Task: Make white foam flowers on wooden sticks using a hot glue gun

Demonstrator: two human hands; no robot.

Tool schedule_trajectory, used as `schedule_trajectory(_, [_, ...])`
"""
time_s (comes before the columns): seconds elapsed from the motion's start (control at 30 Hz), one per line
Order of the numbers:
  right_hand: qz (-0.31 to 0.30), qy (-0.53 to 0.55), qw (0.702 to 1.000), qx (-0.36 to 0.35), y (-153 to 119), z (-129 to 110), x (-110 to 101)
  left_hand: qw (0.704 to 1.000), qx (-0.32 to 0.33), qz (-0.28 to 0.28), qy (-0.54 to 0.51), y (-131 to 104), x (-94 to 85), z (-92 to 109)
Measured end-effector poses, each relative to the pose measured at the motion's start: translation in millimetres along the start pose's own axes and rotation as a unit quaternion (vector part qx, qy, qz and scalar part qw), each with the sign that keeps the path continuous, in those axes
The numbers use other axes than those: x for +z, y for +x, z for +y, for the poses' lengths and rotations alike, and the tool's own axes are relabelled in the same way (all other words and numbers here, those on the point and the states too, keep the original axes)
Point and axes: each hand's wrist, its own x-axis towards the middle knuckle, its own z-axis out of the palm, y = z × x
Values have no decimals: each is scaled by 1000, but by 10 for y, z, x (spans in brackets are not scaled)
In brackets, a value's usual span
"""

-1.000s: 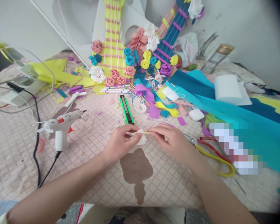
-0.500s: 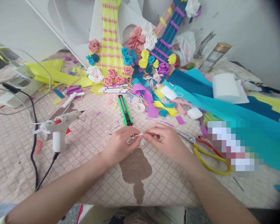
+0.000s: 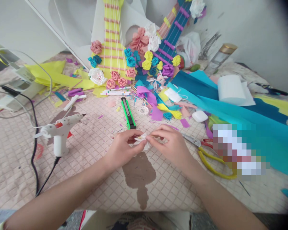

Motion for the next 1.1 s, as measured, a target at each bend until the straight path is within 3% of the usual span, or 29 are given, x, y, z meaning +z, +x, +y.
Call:
schedule_trajectory(0.3, [14, -3, 1000, 17, -16, -41, 38, 1000, -15, -12, -23, 12, -31, 18])
schedule_trajectory(0.57, [-60, 11, 997, 39, -24, -34, -22, 998, 42, -19, 50, 16, -44, -36])
schedule_trajectory(1.1, [-86, 0, 996, 35, -9, -19, -35, 993, 63, -10, 99, 10, -37, -10])
